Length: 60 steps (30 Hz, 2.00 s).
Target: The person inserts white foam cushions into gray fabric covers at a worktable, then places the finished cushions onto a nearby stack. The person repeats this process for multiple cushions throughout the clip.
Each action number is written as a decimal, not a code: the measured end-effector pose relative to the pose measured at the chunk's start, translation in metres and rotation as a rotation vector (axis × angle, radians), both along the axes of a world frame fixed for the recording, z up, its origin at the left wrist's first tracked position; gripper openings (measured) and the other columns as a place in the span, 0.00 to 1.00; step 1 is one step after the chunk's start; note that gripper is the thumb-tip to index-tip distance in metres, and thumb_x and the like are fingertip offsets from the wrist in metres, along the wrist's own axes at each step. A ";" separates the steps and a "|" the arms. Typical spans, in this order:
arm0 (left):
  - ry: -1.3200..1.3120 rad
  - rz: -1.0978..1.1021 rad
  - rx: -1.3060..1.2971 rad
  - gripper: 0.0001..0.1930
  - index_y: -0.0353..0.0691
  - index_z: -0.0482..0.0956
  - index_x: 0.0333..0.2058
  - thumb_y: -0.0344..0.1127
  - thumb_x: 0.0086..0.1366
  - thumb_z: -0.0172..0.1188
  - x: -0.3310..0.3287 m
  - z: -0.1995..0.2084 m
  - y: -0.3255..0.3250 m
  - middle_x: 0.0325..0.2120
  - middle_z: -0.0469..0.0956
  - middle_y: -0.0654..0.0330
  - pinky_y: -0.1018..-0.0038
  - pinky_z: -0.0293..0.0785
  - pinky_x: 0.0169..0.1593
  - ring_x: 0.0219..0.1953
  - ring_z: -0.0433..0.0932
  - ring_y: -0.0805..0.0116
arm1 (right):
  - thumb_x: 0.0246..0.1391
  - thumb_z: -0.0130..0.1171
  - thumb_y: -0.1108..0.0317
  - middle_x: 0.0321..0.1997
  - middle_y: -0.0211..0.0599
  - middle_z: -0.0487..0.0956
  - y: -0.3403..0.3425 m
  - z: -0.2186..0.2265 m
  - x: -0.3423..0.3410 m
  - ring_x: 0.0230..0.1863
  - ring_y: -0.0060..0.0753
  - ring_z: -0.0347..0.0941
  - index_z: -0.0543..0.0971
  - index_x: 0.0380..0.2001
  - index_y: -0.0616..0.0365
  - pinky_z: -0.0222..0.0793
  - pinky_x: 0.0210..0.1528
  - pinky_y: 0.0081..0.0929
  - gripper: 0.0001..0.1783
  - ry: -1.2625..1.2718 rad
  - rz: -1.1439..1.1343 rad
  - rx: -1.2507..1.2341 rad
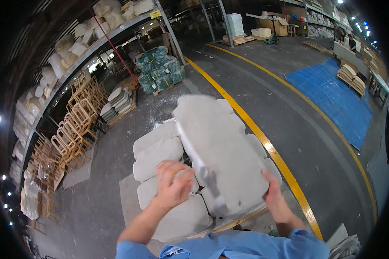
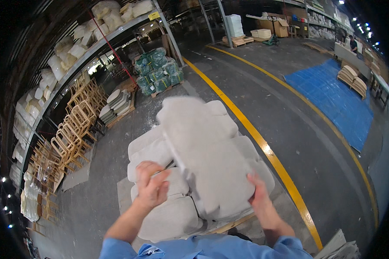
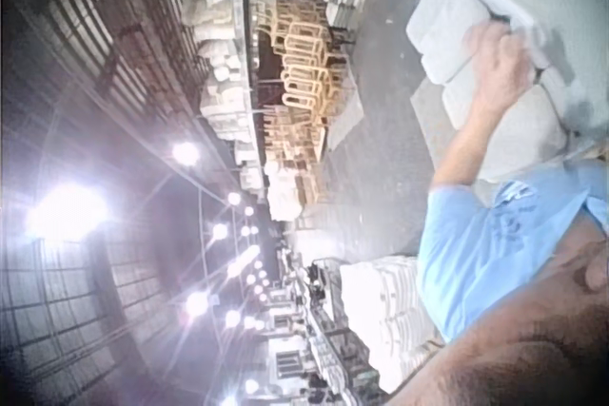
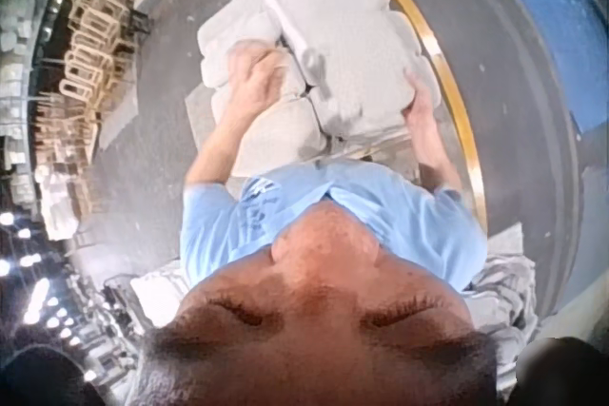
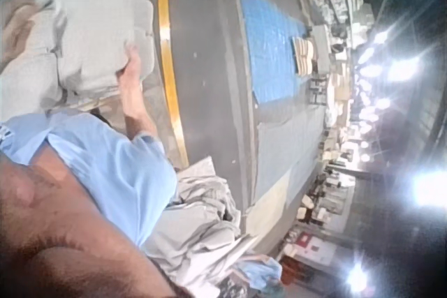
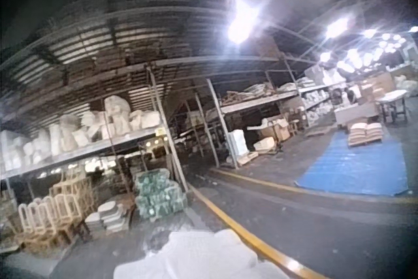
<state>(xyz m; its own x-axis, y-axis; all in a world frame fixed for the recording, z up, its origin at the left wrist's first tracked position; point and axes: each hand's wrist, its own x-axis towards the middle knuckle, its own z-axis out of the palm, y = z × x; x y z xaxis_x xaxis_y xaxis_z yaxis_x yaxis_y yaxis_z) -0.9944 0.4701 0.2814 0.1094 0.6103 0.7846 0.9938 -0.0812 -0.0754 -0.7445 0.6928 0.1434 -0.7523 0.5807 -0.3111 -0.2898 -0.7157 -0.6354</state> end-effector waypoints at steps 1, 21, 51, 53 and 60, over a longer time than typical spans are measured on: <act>-0.116 0.078 0.044 0.09 0.40 0.83 0.43 0.31 0.64 0.67 0.000 -0.020 -0.009 0.41 0.77 0.56 0.62 0.72 0.47 0.43 0.76 0.54 | 0.62 0.64 0.55 0.70 0.37 0.74 0.036 -0.019 -0.016 0.70 0.42 0.70 0.66 0.73 0.53 0.66 0.71 0.44 0.39 0.048 -0.068 0.056; -1.940 1.161 -0.233 0.17 0.35 0.83 0.50 0.44 0.76 0.59 0.173 -0.264 -0.217 0.40 0.85 0.52 0.65 0.78 0.46 0.40 0.81 0.63 | 0.57 0.73 0.66 0.72 0.47 0.69 0.253 -0.152 -0.307 0.67 0.55 0.71 0.56 0.76 0.56 0.71 0.59 0.70 0.50 -0.356 -0.117 0.152; -1.980 1.003 -0.583 0.17 0.36 0.83 0.47 0.45 0.76 0.59 0.127 -0.259 -0.236 0.37 0.84 0.53 0.64 0.79 0.46 0.39 0.80 0.64 | 0.69 0.60 0.53 0.62 0.47 0.78 0.230 -0.147 -0.307 0.57 0.44 0.79 0.63 0.74 0.52 0.78 0.56 0.49 0.36 -0.756 -0.104 0.441; -1.952 0.821 -0.636 0.17 0.36 0.83 0.46 0.45 0.76 0.59 0.104 -0.273 -0.231 0.37 0.84 0.53 0.64 0.79 0.46 0.39 0.80 0.64 | 0.68 0.60 0.49 0.58 0.51 0.80 0.250 -0.126 -0.264 0.57 0.47 0.79 0.64 0.74 0.54 0.75 0.61 0.44 0.38 -0.897 -0.414 0.853; -1.754 0.572 -0.859 0.17 0.36 0.83 0.46 0.46 0.75 0.59 0.056 -0.262 -0.256 0.36 0.84 0.54 0.64 0.79 0.45 0.39 0.80 0.64 | 0.69 0.61 0.64 0.54 0.40 0.83 0.085 -0.193 -0.080 0.51 0.35 0.80 0.75 0.66 0.58 0.74 0.58 0.32 0.25 -0.679 -0.708 0.908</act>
